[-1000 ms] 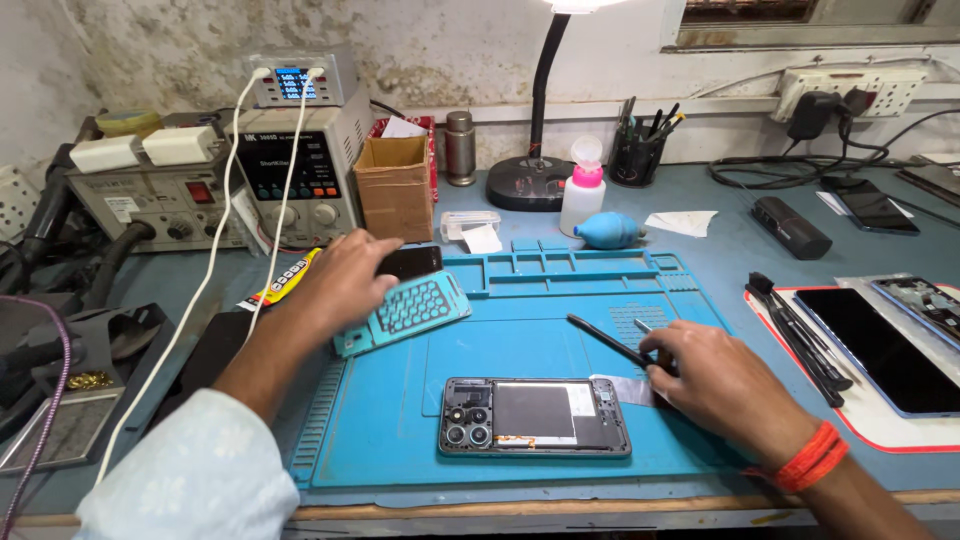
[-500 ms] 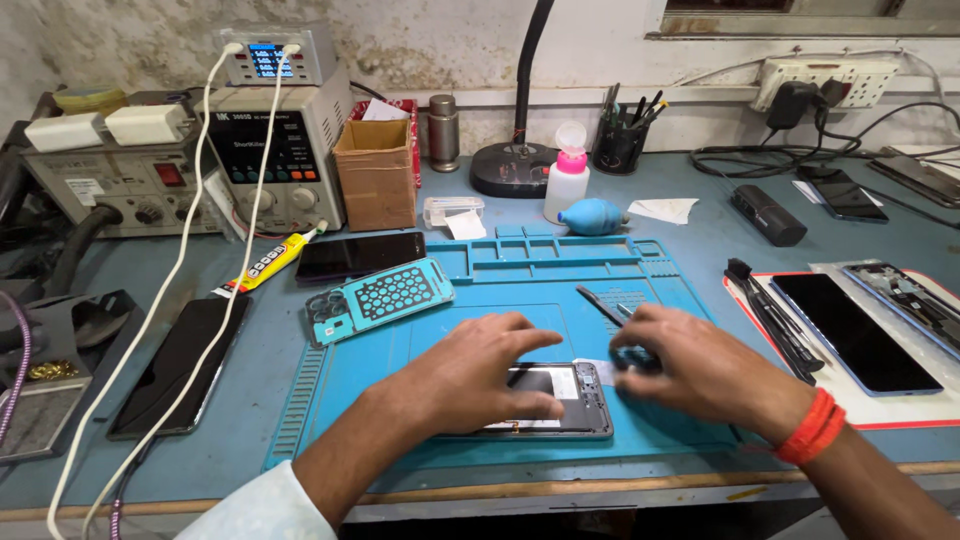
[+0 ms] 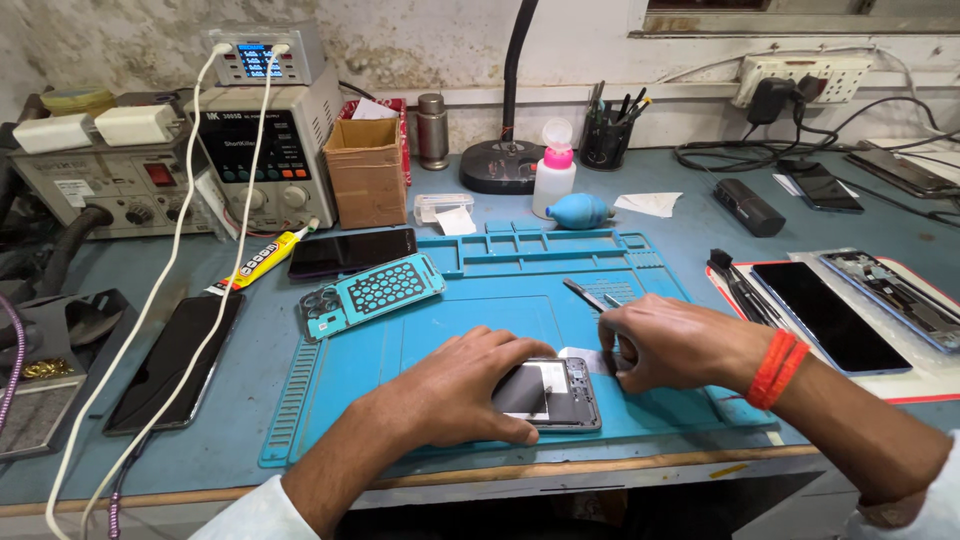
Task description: The person pries open the back cover of a smartphone using a pry tool, sets the cover aside, and uses a screwdriver to unscrew components from the exposed phone body on a repair mat. They continue working on the opened phone with the screwdriver for the rest of the clip.
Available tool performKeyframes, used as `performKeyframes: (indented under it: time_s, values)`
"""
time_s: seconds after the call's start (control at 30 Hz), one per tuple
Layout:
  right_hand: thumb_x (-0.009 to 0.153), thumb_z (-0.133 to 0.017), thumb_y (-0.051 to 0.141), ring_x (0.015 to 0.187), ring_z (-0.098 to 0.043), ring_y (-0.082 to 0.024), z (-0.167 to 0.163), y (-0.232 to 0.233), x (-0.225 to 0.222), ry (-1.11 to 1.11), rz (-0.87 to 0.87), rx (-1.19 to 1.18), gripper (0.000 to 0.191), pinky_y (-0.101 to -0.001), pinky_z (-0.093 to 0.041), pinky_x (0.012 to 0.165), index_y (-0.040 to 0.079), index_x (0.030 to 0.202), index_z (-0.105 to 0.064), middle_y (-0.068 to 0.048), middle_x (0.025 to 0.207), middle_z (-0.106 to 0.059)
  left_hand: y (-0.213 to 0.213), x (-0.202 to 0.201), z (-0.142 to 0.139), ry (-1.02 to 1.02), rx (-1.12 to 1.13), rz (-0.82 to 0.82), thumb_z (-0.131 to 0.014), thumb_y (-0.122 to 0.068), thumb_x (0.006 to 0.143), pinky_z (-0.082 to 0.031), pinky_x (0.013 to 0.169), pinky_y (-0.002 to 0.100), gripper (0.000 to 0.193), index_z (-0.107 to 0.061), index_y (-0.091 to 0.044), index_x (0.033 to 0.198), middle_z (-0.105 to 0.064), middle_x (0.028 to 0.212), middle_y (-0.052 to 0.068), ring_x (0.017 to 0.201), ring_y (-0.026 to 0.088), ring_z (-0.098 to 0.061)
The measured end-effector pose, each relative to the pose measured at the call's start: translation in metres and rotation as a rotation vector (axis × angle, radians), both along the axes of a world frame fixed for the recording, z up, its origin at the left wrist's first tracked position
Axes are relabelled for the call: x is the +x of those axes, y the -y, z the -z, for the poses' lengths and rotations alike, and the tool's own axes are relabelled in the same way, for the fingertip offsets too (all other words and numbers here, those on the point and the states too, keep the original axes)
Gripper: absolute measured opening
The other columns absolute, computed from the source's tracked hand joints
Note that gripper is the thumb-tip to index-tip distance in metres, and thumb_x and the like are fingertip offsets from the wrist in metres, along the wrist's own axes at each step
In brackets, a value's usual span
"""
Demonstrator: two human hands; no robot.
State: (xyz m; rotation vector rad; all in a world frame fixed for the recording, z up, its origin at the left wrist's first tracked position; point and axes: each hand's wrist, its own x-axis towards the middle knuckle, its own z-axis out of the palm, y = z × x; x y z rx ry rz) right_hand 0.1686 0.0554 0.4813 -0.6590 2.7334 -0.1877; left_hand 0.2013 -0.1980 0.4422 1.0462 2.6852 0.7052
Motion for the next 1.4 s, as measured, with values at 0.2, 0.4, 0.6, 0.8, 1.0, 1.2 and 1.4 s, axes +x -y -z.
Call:
performKeyframes:
  time_s: [0.2,0.4,0.6,0.8,1.0,1.2,1.4]
  values:
    - [0.076,-0.079,0.018,0.07,-0.067,-0.025,0.008,-0.01,-0.015,0.09,0.031,0.016,0.034,-0.0412,-0.053,0.067,0.007,0.105,-0.065,-0.009,0.077,-0.068,0.001,0.001,-0.001,0.006,0.03,-0.012,-0.083,-0.04,0.07,-0.04,0.11,0.042,0.084,-0.052,-0.022,0.145,-0.058,0.136,0.008,0.132,0.03,-0.05]
    - [0.08,-0.08,0.025,0.073,-0.069,-0.016,0.026,-0.068,-0.062,-0.041,0.052,-0.168,0.028,-0.033,-0.054,0.068,0.005,0.099,-0.077,-0.006,0.081,-0.076,0.001,0.002,-0.007,0.043,0.029,-0.028,-0.083,-0.038,0.07,-0.041,0.11,0.042,0.085,-0.05,-0.021,0.146,-0.056,0.137,0.012,0.133,0.031,-0.048]
    - [0.078,-0.084,0.032,0.072,-0.069,-0.024,0.042,-0.13,-0.101,-0.003,0.507,-0.259,0.048,-0.0423,-0.056,0.065,0.004,0.116,-0.073,-0.014,0.089,-0.08,-0.005,-0.008,-0.004,0.053,-0.018,-0.035,-0.081,-0.043,0.077,-0.041,0.11,0.042,0.073,-0.055,-0.022,0.142,-0.058,0.133,0.014,0.129,0.031,-0.051]
    - [0.076,-0.081,0.047,0.083,-0.075,-0.031,0.06,-0.108,-0.085,-0.475,0.258,-0.138,0.053,-0.0428,-0.058,0.075,0.005,0.108,-0.075,-0.016,0.092,-0.078,-0.05,-0.067,0.017,-0.159,0.058,-0.086,-0.075,-0.031,0.086,-0.05,0.099,0.044,0.05,-0.064,-0.011,0.131,-0.069,0.119,0.015,0.117,0.032,-0.064]
    - [0.079,-0.075,0.034,0.083,-0.077,-0.031,0.058,-0.071,-0.067,-0.282,0.27,-0.027,0.033,-0.0413,-0.06,0.079,0.006,0.095,-0.08,-0.016,0.086,-0.078,-0.111,-0.114,0.038,-0.278,-0.01,-0.098,-0.074,-0.01,0.079,-0.052,0.094,0.046,0.041,-0.073,-0.017,0.12,-0.07,0.116,0.016,0.111,0.036,-0.066]
    - [0.082,-0.074,0.027,0.062,-0.075,-0.028,0.057,-0.091,-0.077,-0.146,0.546,-0.274,0.03,-0.0417,-0.062,0.062,-0.003,0.087,-0.075,-0.018,0.07,-0.075,-0.13,-0.13,0.047,-0.289,-0.033,-0.037,-0.07,-0.013,0.085,-0.056,0.085,0.046,0.018,-0.077,-0.018,0.101,-0.075,0.103,0.014,0.101,0.034,-0.071]
    - [0.082,-0.077,0.031,0.058,-0.072,-0.027,0.065,-0.128,-0.086,-0.156,0.564,-0.271,0.033,-0.0418,-0.057,0.056,-0.001,0.089,-0.078,-0.017,0.067,-0.074,-0.151,-0.133,0.049,-0.605,0.139,0.153,-0.065,-0.012,0.087,-0.055,0.074,0.045,0.009,-0.071,-0.016,0.094,-0.069,0.09,0.011,0.092,0.033,-0.07]
